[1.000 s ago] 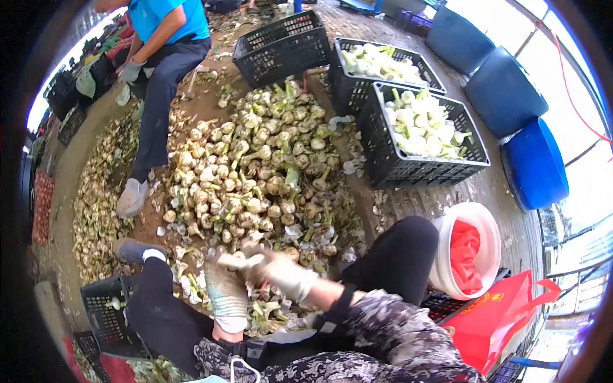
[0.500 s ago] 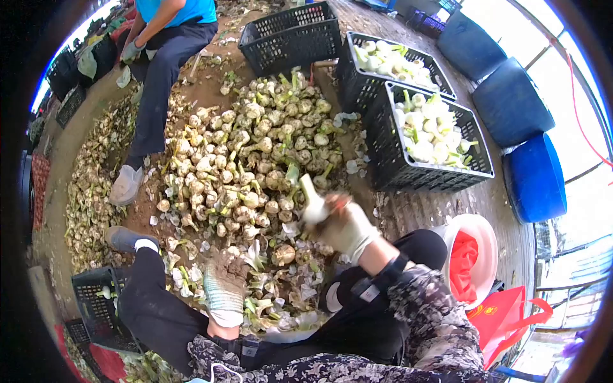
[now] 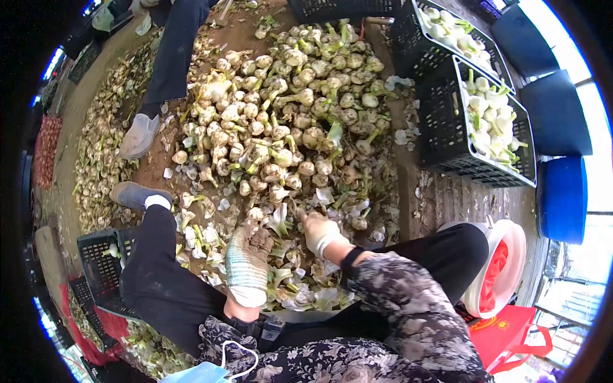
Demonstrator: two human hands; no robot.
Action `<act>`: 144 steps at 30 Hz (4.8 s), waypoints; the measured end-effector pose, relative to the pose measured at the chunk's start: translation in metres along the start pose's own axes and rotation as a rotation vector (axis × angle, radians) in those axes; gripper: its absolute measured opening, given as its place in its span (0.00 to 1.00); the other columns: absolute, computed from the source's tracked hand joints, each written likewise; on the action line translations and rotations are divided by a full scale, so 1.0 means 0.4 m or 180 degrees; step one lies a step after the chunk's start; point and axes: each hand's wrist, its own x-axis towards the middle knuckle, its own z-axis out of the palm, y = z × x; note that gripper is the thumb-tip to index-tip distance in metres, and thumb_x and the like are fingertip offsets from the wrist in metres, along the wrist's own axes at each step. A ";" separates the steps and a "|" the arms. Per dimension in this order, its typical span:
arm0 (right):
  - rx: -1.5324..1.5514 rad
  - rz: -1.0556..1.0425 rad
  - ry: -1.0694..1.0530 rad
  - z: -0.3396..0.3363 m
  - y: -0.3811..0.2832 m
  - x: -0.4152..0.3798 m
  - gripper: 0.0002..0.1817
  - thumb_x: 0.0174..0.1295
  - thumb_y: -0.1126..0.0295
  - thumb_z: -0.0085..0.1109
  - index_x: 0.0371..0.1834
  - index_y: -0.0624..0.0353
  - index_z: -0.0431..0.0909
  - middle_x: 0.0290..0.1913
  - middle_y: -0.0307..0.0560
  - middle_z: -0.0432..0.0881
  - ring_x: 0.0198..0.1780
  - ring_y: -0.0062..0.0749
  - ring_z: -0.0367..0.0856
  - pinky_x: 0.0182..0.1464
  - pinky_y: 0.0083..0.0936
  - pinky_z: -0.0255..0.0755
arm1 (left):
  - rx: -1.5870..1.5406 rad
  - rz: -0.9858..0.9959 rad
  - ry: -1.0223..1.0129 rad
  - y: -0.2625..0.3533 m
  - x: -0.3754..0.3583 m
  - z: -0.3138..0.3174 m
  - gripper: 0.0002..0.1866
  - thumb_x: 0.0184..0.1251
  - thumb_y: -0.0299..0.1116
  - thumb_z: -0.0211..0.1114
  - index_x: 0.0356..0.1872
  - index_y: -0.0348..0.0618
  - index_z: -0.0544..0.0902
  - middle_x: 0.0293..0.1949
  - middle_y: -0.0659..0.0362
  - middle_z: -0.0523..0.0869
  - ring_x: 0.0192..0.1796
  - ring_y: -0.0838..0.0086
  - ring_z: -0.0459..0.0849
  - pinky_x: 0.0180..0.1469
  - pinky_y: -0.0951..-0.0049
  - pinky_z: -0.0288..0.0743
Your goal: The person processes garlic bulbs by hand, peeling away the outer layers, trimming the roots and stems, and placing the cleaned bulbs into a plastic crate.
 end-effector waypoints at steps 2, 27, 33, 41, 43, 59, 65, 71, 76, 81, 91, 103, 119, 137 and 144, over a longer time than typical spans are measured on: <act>0.0131 0.0140 -0.0068 0.022 0.022 0.070 0.27 0.57 0.80 0.45 0.64 0.58 0.67 0.48 0.59 0.80 0.51 0.46 0.79 0.53 0.35 0.74 | 0.0059 0.0142 0.0120 0.001 0.013 -0.010 0.16 0.67 0.39 0.57 0.51 0.43 0.75 0.47 0.60 0.78 0.48 0.70 0.77 0.56 0.66 0.69; 0.4783 -0.0699 0.1157 -0.200 -0.093 -0.290 0.23 0.59 0.65 0.65 0.53 0.67 0.73 0.39 0.38 0.80 0.36 0.17 0.77 0.38 0.17 0.74 | 0.3424 0.3445 -0.1729 0.018 -0.117 0.029 0.39 0.56 0.47 0.69 0.66 0.40 0.66 0.60 0.49 0.71 0.59 0.61 0.74 0.60 0.67 0.67; 0.4340 -0.1034 0.0888 -0.224 -0.063 -0.312 0.21 0.57 0.65 0.66 0.48 0.69 0.75 0.38 0.40 0.81 0.36 0.17 0.77 0.37 0.18 0.74 | 0.2977 0.3102 -0.1820 0.004 -0.125 0.031 0.39 0.58 0.51 0.66 0.66 0.39 0.66 0.59 0.47 0.72 0.59 0.58 0.74 0.60 0.65 0.66; 0.4215 -0.1371 0.1067 -0.208 -0.048 -0.288 0.16 0.54 0.75 0.63 0.45 0.69 0.76 0.37 0.43 0.83 0.36 0.20 0.77 0.41 0.21 0.73 | 0.2333 0.2412 -0.1895 -0.004 -0.144 0.042 0.36 0.60 0.48 0.66 0.65 0.41 0.66 0.56 0.52 0.75 0.56 0.64 0.76 0.57 0.66 0.70; 0.3477 -0.1704 0.1712 -0.186 -0.039 -0.260 0.14 0.57 0.75 0.59 0.45 0.68 0.76 0.38 0.46 0.84 0.37 0.23 0.78 0.44 0.22 0.71 | 0.0626 0.0952 -0.2179 -0.015 -0.122 0.036 0.30 0.64 0.49 0.61 0.62 0.42 0.69 0.50 0.55 0.79 0.50 0.66 0.79 0.52 0.64 0.75; 0.3807 -0.1811 0.0972 -0.170 -0.042 -0.246 0.22 0.55 0.66 0.66 0.50 0.66 0.72 0.46 0.43 0.78 0.45 0.22 0.75 0.51 0.22 0.70 | 0.0912 0.0900 -0.1514 -0.028 -0.127 0.045 0.30 0.68 0.44 0.58 0.66 0.43 0.62 0.55 0.58 0.74 0.54 0.74 0.75 0.56 0.74 0.70; 0.3869 -0.0934 0.1083 -0.199 -0.058 -0.269 0.21 0.51 0.73 0.67 0.48 0.67 0.74 0.43 0.42 0.82 0.44 0.20 0.75 0.50 0.21 0.70 | 0.0813 0.0892 -0.1661 -0.034 -0.163 0.076 0.33 0.67 0.33 0.60 0.71 0.47 0.56 0.59 0.59 0.71 0.56 0.74 0.73 0.59 0.75 0.67; 0.3848 -0.1395 0.1315 -0.200 -0.054 -0.265 0.18 0.50 0.73 0.66 0.44 0.68 0.76 0.40 0.44 0.83 0.42 0.20 0.77 0.47 0.21 0.71 | 0.1030 0.1252 -0.1380 -0.039 -0.147 0.066 0.31 0.63 0.35 0.66 0.66 0.43 0.64 0.54 0.60 0.76 0.53 0.75 0.75 0.57 0.74 0.69; 0.3508 -0.1809 0.1919 -0.142 -0.020 -0.204 0.12 0.53 0.73 0.63 0.38 0.67 0.77 0.32 0.46 0.83 0.37 0.23 0.79 0.42 0.23 0.73 | 0.1033 0.1024 -0.1341 -0.030 -0.130 0.050 0.26 0.64 0.49 0.62 0.56 0.42 0.73 0.46 0.60 0.80 0.47 0.73 0.78 0.51 0.73 0.73; 0.3624 -0.1728 0.0761 -0.205 -0.025 -0.260 0.09 0.51 0.76 0.62 0.35 0.64 0.77 0.32 0.51 0.79 0.33 0.37 0.79 0.38 0.29 0.71 | 0.0999 -0.0207 -0.1134 0.005 -0.096 0.030 0.31 0.65 0.61 0.52 0.51 0.42 0.76 0.43 0.59 0.81 0.41 0.73 0.82 0.41 0.74 0.78; 0.3017 -0.2070 0.1050 -0.248 0.003 -0.275 0.13 0.55 0.73 0.65 0.43 0.64 0.77 0.41 0.42 0.80 0.41 0.25 0.78 0.47 0.21 0.72 | 0.1130 0.0744 -0.1898 -0.005 -0.130 0.042 0.37 0.55 0.36 0.71 0.65 0.40 0.65 0.46 0.57 0.79 0.44 0.71 0.80 0.46 0.75 0.79; 0.4387 -0.1331 0.0239 -0.215 -0.015 -0.281 0.13 0.57 0.72 0.61 0.44 0.66 0.77 0.37 0.41 0.81 0.37 0.17 0.78 0.40 0.18 0.74 | 0.2114 0.2234 -0.1658 -0.024 -0.107 0.019 0.38 0.49 0.41 0.76 0.60 0.37 0.69 0.41 0.56 0.82 0.44 0.73 0.79 0.48 0.79 0.76; 0.6202 -0.1733 -0.0730 -0.224 -0.008 -0.295 0.06 0.60 0.74 0.56 0.39 0.63 0.75 0.32 0.38 0.78 0.32 0.20 0.77 0.35 0.17 0.72 | 0.0218 -0.0674 -0.2133 0.035 -0.125 0.042 0.41 0.50 0.57 0.70 0.59 0.39 0.69 0.45 0.53 0.81 0.38 0.66 0.84 0.32 0.67 0.83; 0.6083 -0.1344 -0.0961 -0.146 -0.017 -0.332 0.16 0.68 0.67 0.47 0.55 0.63 0.69 0.53 0.50 0.77 0.53 0.36 0.77 0.59 0.35 0.70 | 0.0411 -0.0058 -0.1987 0.024 -0.122 -0.003 0.26 0.70 0.49 0.53 0.43 0.28 0.79 0.39 0.49 0.82 0.46 0.65 0.79 0.53 0.65 0.72; 0.7895 -0.3215 -0.3852 -0.126 0.022 -0.244 0.18 0.70 0.62 0.41 0.54 0.60 0.73 0.49 0.45 0.81 0.51 0.32 0.79 0.51 0.29 0.76 | -0.0281 -0.0050 -0.2598 0.017 -0.111 0.044 0.18 0.67 0.41 0.57 0.48 0.37 0.76 0.47 0.51 0.82 0.52 0.62 0.80 0.54 0.60 0.76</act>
